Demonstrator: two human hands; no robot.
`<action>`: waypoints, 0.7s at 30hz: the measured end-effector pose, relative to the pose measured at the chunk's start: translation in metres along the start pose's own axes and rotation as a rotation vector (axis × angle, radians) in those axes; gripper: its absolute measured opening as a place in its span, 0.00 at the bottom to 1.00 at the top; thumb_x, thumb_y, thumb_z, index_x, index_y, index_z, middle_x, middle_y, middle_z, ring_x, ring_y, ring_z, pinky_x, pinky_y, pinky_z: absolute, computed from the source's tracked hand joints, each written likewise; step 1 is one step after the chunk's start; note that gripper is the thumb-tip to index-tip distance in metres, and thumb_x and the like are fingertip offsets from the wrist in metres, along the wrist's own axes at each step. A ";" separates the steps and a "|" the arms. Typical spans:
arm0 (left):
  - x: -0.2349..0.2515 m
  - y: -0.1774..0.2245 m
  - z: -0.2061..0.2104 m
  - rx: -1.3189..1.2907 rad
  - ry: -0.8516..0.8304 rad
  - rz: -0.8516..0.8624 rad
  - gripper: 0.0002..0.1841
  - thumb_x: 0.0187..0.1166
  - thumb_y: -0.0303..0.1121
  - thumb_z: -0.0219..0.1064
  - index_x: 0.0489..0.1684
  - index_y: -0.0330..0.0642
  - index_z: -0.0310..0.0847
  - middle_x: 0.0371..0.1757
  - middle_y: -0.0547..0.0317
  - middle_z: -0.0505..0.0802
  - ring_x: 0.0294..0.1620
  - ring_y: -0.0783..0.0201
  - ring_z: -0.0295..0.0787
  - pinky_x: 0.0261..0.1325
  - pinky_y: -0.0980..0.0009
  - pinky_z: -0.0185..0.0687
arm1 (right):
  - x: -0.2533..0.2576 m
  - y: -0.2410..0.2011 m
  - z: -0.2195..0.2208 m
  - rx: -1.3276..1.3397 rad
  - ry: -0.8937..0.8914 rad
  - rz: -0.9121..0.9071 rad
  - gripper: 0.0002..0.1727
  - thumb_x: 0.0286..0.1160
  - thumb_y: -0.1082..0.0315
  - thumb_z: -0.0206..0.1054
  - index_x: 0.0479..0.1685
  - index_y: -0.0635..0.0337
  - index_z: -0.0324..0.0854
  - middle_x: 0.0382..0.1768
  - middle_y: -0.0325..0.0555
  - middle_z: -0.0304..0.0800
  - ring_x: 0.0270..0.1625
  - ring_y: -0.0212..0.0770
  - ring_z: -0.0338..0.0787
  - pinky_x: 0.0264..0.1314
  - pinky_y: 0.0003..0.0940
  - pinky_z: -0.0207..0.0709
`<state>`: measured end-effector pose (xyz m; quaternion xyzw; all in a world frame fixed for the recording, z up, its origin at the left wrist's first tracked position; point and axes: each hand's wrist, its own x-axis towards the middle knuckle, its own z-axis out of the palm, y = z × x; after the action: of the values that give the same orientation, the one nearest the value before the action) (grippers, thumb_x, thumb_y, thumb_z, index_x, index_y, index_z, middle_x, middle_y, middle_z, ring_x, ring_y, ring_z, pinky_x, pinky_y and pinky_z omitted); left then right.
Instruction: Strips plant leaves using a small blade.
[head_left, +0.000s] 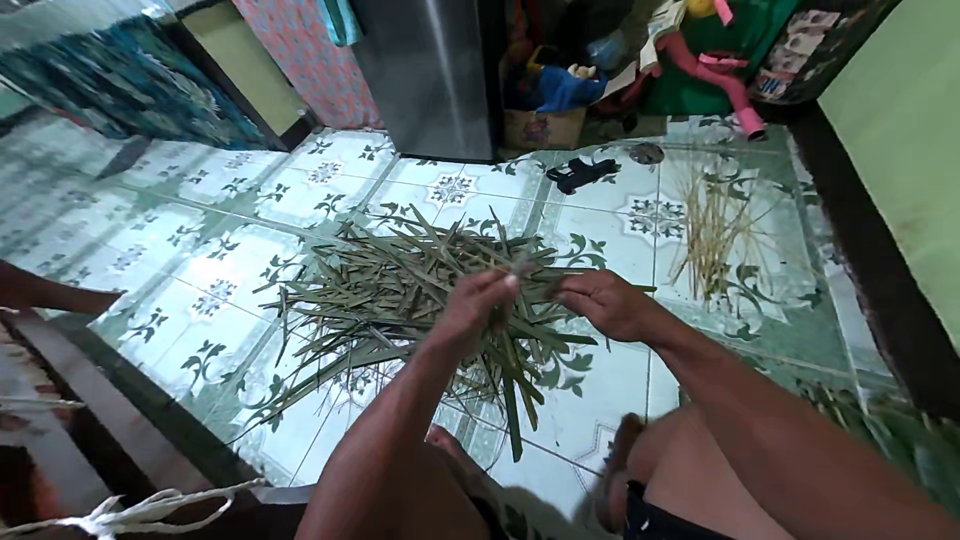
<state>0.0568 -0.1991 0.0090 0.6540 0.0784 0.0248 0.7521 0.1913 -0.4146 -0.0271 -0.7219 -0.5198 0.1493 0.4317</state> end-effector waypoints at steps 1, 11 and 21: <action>0.000 0.004 0.001 0.013 -0.007 -0.008 0.18 0.86 0.35 0.57 0.68 0.38 0.81 0.19 0.70 0.82 0.15 0.77 0.75 0.22 0.79 0.75 | -0.001 0.000 -0.003 0.000 -0.003 -0.006 0.19 0.89 0.62 0.52 0.50 0.61 0.90 0.35 0.39 0.88 0.32 0.23 0.78 0.41 0.22 0.74; -0.007 0.029 -0.073 -0.202 0.220 0.305 0.19 0.87 0.54 0.54 0.67 0.60 0.79 0.16 0.76 0.76 0.11 0.79 0.69 0.16 0.81 0.71 | -0.009 0.009 -0.016 0.032 -0.058 0.048 0.20 0.91 0.60 0.51 0.56 0.59 0.89 0.27 0.33 0.81 0.26 0.21 0.74 0.34 0.19 0.72; -0.010 0.029 -0.064 -0.236 0.136 0.252 0.21 0.86 0.52 0.57 0.68 0.53 0.81 0.14 0.75 0.75 0.10 0.78 0.67 0.16 0.81 0.70 | -0.010 0.014 -0.011 -0.069 0.051 -0.066 0.19 0.89 0.63 0.53 0.54 0.59 0.91 0.38 0.41 0.93 0.35 0.24 0.83 0.45 0.23 0.78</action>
<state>0.0396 -0.1337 0.0299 0.5626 0.0432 0.1719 0.8075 0.2037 -0.4295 -0.0339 -0.7224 -0.5371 0.0984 0.4243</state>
